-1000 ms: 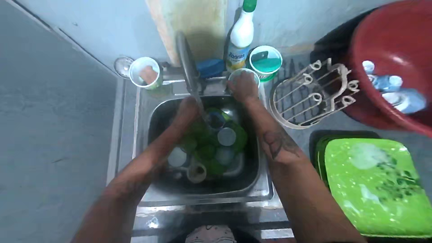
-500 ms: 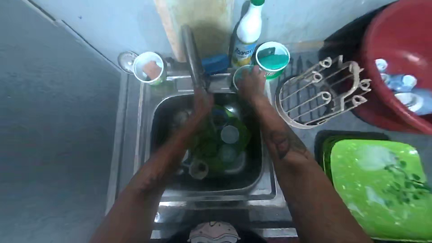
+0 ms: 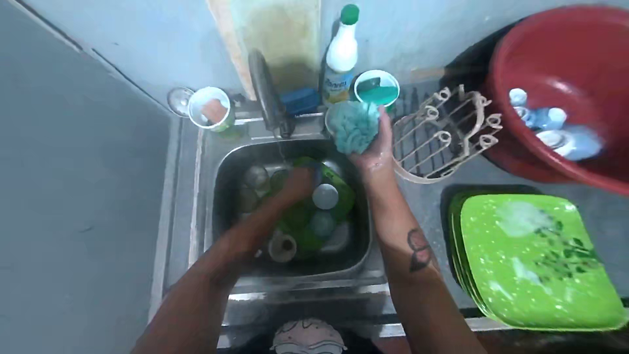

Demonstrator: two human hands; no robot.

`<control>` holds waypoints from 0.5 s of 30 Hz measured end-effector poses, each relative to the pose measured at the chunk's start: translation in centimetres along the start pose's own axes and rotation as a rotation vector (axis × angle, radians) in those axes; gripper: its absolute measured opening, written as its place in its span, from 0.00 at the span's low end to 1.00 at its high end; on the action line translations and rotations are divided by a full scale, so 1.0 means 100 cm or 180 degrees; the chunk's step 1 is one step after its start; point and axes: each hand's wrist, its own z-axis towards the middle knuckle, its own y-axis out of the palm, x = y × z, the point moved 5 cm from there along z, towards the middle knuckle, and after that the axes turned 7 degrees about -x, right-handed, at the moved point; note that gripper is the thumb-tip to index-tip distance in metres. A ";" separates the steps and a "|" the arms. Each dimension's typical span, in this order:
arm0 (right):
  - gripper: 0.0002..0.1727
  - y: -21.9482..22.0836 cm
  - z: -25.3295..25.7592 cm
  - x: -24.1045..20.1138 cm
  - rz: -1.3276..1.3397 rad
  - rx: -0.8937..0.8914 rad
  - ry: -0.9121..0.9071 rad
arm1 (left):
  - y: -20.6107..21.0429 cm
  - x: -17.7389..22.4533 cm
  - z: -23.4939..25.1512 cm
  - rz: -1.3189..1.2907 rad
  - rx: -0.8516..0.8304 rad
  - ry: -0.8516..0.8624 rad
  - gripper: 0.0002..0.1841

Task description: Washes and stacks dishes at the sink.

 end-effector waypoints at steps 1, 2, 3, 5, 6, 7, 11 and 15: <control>0.27 0.004 -0.006 0.005 -0.0164 -0.0029 0.0020 | -0.009 0.002 -0.006 -0.0526 0.0056 -0.0124 0.18; 0.25 0.011 -0.012 0.008 -0.0422 -0.0021 -0.0024 | -0.016 0.003 -0.014 -0.1101 0.0194 -0.0200 0.18; 0.21 0.020 -0.021 0.011 -0.0735 0.0022 -0.0138 | -0.020 0.003 -0.023 -0.1711 0.0328 -0.0268 0.17; 0.17 0.039 -0.041 0.018 -0.1814 0.0040 -0.0565 | -0.019 0.002 -0.047 -0.2909 0.0546 -0.0273 0.18; 0.17 0.050 -0.053 0.025 -0.2569 -0.0059 -0.0858 | -0.016 0.002 -0.062 -0.3480 0.0603 -0.0206 0.18; 0.18 0.059 -0.065 0.035 -0.3356 -0.0310 -0.1198 | -0.011 0.002 -0.079 -0.3963 0.0655 -0.0133 0.18; 0.20 0.066 -0.104 0.109 -0.5474 -0.1423 -0.2466 | 0.006 0.000 -0.128 -0.5303 0.1319 -0.0229 0.10; 0.17 0.060 -0.099 0.117 -0.4935 -0.1000 -0.1722 | 0.006 0.002 -0.160 -0.3420 0.1490 -0.0139 0.14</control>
